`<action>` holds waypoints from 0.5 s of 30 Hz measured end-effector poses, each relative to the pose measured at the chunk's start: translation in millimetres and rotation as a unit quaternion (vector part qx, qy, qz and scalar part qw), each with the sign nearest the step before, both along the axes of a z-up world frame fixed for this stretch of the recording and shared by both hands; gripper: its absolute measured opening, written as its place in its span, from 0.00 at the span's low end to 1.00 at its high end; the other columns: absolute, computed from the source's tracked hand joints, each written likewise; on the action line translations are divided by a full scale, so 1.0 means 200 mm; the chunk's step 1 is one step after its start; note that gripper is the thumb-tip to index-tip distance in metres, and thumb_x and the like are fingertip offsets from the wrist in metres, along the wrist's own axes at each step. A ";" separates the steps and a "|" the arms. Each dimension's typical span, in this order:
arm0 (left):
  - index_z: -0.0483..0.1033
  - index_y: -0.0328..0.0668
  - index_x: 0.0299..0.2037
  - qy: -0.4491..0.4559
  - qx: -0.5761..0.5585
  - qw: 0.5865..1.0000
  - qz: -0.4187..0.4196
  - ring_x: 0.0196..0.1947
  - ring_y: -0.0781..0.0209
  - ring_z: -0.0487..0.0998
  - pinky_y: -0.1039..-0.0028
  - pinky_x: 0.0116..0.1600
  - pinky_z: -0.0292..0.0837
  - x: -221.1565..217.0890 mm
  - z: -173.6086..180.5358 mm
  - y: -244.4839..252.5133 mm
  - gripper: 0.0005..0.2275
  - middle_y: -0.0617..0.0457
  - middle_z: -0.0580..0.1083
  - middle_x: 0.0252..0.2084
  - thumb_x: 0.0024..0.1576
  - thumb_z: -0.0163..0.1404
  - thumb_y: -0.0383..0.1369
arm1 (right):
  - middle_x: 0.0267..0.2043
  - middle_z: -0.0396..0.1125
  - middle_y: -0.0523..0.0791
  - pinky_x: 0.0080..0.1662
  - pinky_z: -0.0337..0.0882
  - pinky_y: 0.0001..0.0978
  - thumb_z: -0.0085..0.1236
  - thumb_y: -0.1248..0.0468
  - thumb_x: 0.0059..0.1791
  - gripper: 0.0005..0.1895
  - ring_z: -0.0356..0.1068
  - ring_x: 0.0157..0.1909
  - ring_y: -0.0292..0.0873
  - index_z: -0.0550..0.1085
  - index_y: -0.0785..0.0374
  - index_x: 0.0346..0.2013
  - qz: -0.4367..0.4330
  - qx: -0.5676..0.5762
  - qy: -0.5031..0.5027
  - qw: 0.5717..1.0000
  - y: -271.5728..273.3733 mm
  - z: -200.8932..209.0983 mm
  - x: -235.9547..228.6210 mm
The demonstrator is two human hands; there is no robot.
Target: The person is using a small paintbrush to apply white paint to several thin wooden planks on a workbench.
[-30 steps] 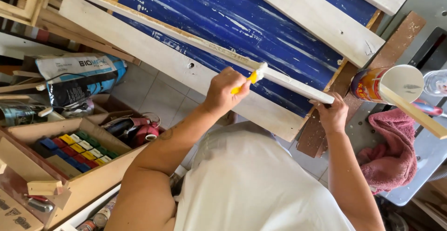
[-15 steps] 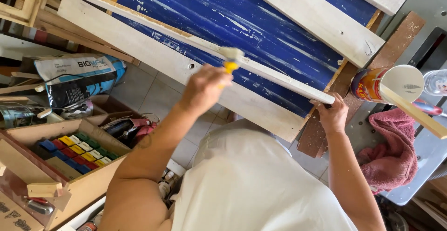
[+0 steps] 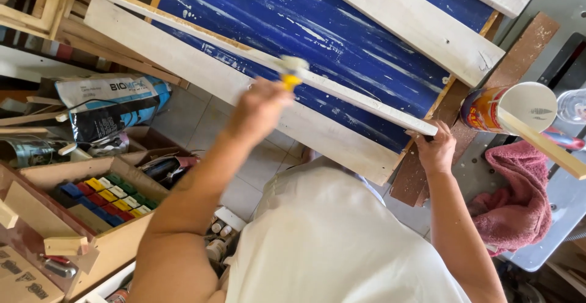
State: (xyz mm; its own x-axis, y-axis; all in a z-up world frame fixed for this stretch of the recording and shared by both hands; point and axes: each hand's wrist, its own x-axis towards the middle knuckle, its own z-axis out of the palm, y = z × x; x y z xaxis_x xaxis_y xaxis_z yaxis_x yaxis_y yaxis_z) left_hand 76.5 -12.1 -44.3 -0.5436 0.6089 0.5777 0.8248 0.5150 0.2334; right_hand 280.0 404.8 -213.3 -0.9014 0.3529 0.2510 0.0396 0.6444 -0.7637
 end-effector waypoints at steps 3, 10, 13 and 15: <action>0.84 0.50 0.37 -0.138 0.104 0.977 -0.125 0.36 0.53 0.82 0.67 0.46 0.82 0.23 0.11 0.28 0.08 0.50 0.82 0.35 0.53 0.65 0.23 | 0.41 0.73 0.51 0.50 0.74 0.52 0.75 0.58 0.50 0.15 0.75 0.45 0.63 0.80 0.63 0.43 -0.001 -0.004 0.009 1.000 0.00 -0.01 0.00; 0.83 0.44 0.41 -0.209 0.188 0.957 0.077 0.34 0.49 0.82 0.68 0.46 0.79 -0.16 0.08 -0.26 0.06 0.49 0.81 0.34 0.59 0.63 0.22 | 0.39 0.73 0.51 0.51 0.74 0.50 0.75 0.59 0.50 0.14 0.75 0.45 0.63 0.79 0.63 0.41 -0.008 -0.018 0.018 1.000 0.00 -0.03 0.00; 0.85 0.46 0.45 -0.137 0.124 0.957 0.222 0.34 0.45 0.84 0.65 0.44 0.79 -0.38 0.01 -0.58 0.06 0.45 0.81 0.33 0.60 0.64 0.24 | 0.39 0.73 0.51 0.50 0.74 0.50 0.76 0.59 0.50 0.14 0.75 0.45 0.63 0.79 0.63 0.42 -0.014 -0.006 0.011 1.000 -0.01 -0.01 0.00; 0.83 0.48 0.44 0.071 0.049 0.975 0.203 0.33 0.50 0.80 0.66 0.44 0.79 -0.46 0.00 -0.71 0.04 0.52 0.80 0.33 0.62 0.62 0.27 | 0.40 0.73 0.52 0.51 0.73 0.51 0.76 0.60 0.51 0.15 0.75 0.45 0.64 0.79 0.65 0.42 -0.017 -0.002 0.002 1.000 -0.03 0.01 0.01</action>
